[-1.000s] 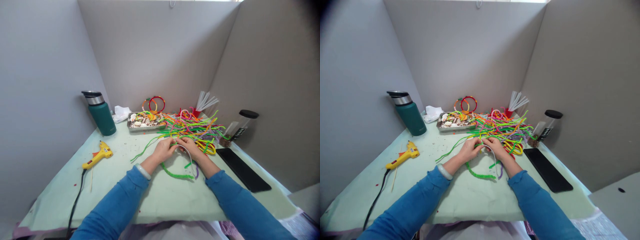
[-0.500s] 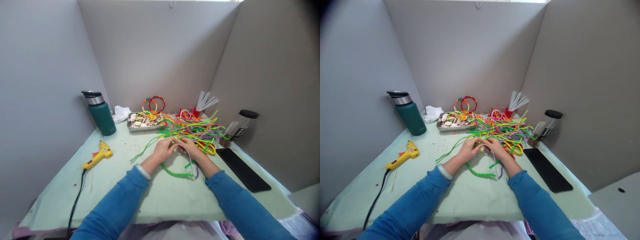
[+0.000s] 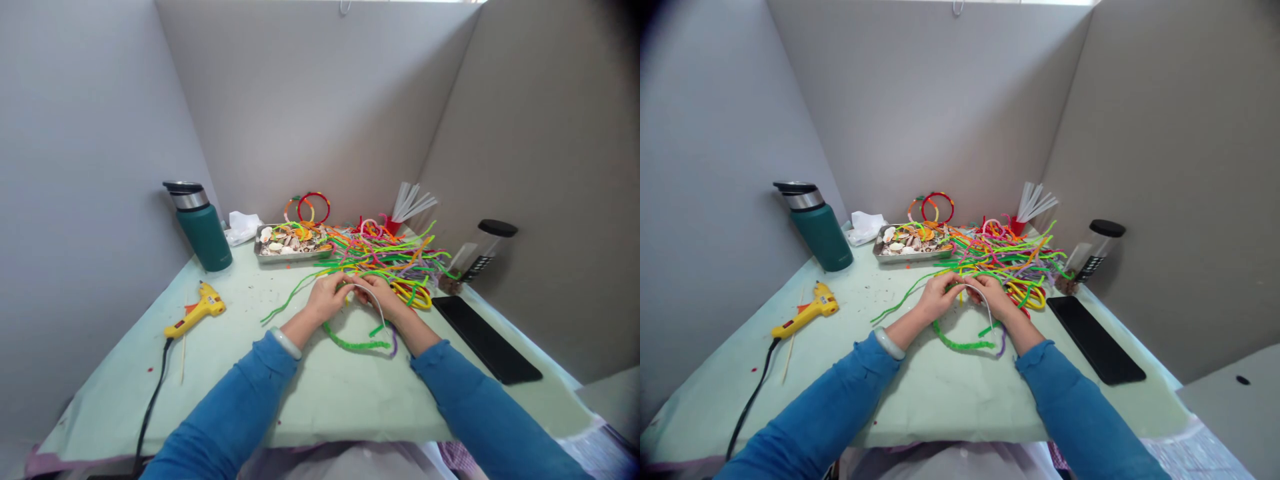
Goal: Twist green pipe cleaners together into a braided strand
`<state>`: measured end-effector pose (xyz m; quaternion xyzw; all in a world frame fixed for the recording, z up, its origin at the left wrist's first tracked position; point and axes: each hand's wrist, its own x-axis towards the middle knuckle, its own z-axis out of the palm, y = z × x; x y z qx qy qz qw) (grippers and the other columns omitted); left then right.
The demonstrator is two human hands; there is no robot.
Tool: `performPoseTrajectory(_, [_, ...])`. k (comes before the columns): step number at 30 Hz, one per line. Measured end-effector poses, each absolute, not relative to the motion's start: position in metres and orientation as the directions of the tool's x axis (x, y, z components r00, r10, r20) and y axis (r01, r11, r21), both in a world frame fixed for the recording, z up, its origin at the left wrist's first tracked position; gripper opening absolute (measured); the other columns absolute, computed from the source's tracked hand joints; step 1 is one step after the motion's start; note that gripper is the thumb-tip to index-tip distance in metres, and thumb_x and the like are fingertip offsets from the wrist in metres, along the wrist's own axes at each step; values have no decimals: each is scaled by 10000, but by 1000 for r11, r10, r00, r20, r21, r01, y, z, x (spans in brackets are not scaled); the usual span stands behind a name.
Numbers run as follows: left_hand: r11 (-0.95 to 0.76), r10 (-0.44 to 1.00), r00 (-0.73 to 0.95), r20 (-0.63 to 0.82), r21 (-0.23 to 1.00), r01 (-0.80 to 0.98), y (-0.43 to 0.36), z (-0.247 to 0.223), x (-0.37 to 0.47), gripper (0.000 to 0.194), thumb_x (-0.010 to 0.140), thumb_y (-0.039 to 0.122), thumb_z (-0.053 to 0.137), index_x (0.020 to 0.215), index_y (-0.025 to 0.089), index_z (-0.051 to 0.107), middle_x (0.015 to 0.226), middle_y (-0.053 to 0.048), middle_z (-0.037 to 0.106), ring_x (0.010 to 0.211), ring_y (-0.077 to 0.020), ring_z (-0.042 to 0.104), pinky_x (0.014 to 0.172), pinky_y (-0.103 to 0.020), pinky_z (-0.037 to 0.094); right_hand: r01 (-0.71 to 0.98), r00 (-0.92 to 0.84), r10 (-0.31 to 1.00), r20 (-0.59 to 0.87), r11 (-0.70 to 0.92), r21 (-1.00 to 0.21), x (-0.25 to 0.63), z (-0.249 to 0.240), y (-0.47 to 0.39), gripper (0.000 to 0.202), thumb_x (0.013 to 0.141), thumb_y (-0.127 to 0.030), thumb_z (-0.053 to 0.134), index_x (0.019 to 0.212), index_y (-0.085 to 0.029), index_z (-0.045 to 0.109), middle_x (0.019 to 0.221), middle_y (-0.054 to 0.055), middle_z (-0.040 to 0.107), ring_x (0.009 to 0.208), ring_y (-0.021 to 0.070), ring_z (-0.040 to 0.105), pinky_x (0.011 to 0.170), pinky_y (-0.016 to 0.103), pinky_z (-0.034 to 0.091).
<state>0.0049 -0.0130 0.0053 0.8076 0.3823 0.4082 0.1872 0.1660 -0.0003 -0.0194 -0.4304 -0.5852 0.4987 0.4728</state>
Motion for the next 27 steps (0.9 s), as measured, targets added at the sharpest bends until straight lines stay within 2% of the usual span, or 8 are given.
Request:
performPoseTrajectory(4, [-623,782,349,516,645,442,-12,5,4,198,810,307,485,858,175,624,798,-16,650,701,-106,546,684,-211,402,22,-202,973,115,122,-992,164,-17,-3,416,719,-539,547,569,-154,505,492,-31,437,414,64,357,408,219,246])
performPoseTrajectory(7, [-579,815,314,487,676,455,-10,5,4,209,809,306,475,856,169,626,811,-21,651,724,-114,547,684,-216,404,73,-206,971,121,139,-988,163,-14,-6,414,719,-546,537,571,-161,495,500,-29,439,431,72,359,421,223,261])
performPoseTrajectory(12, [-501,865,248,436,738,452,-6,4,3,224,803,312,464,839,160,625,758,-9,636,681,-106,522,647,-206,397,205,-275,944,183,244,-948,164,-5,-13,409,730,-529,522,540,-175,444,450,-44,398,437,78,343,451,229,268])
performPoseTrajectory(17, [-472,881,203,427,776,417,-2,0,3,224,791,328,471,787,154,613,700,12,603,634,-89,492,603,-189,378,239,-293,925,239,314,-919,163,5,-20,385,737,-487,525,523,-179,436,445,-41,382,448,86,350,471,241,275])
performPoseTrajectory(27, [-477,878,241,414,803,356,1,-3,3,228,772,334,493,771,143,617,708,7,601,647,-87,500,610,-186,385,143,-323,918,230,287,-947,158,9,-24,327,698,-515,552,715,-188,555,492,-41,390,432,82,321,430,231,247])
